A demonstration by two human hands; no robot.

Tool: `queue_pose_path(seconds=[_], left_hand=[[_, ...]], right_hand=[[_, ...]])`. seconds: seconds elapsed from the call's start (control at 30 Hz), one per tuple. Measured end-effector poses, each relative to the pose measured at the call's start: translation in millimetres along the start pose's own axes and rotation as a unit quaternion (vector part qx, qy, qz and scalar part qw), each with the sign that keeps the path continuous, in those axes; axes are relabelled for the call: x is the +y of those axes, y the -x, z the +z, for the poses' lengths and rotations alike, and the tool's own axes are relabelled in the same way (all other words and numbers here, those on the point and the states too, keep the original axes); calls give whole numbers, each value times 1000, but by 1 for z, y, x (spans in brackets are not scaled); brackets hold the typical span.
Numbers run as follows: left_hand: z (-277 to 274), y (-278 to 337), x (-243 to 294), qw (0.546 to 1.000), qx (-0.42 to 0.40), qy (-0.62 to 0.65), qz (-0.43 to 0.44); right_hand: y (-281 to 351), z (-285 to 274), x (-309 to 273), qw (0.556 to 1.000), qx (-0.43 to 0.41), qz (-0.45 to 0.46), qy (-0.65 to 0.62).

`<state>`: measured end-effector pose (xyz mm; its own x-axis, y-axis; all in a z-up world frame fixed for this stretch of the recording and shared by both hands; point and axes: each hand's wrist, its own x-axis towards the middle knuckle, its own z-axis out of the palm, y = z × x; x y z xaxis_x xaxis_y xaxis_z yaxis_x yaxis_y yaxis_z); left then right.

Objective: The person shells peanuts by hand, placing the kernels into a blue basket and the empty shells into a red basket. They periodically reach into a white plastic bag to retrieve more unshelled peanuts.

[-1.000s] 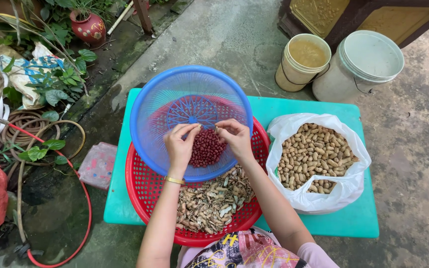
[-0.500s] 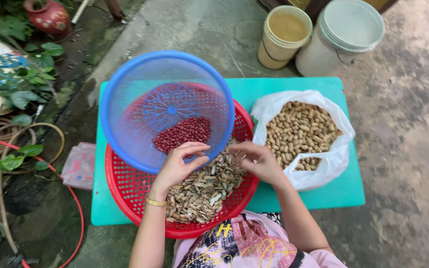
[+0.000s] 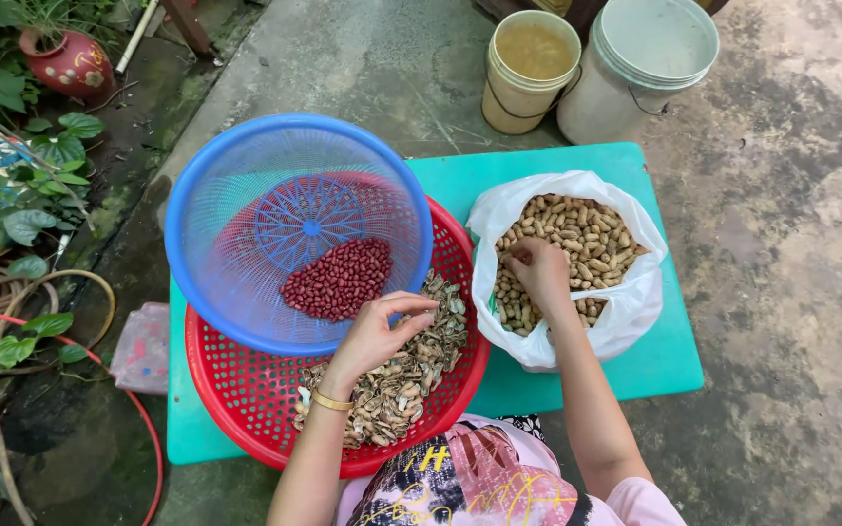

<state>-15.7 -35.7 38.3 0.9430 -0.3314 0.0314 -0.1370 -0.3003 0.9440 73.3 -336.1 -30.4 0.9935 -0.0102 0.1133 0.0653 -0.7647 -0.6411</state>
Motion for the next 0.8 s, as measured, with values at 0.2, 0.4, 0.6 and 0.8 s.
queue_pose_path(seconds=[0.2, 0.4, 0.6, 0.8], left_hand=[[8, -3, -4, 1000, 15, 18, -6], [22, -2, 10, 989, 61, 126, 42], [35, 0, 10, 970, 89, 215, 74], [32, 17, -12, 928, 153, 339, 9]], right_hand=[[14, -9, -1, 998, 20, -30, -55], [43, -37, -9, 894, -68, 63, -439], [78, 13, -43, 699, -249, 127, -658], [73, 40, -85, 690, -314, 130, -639]])
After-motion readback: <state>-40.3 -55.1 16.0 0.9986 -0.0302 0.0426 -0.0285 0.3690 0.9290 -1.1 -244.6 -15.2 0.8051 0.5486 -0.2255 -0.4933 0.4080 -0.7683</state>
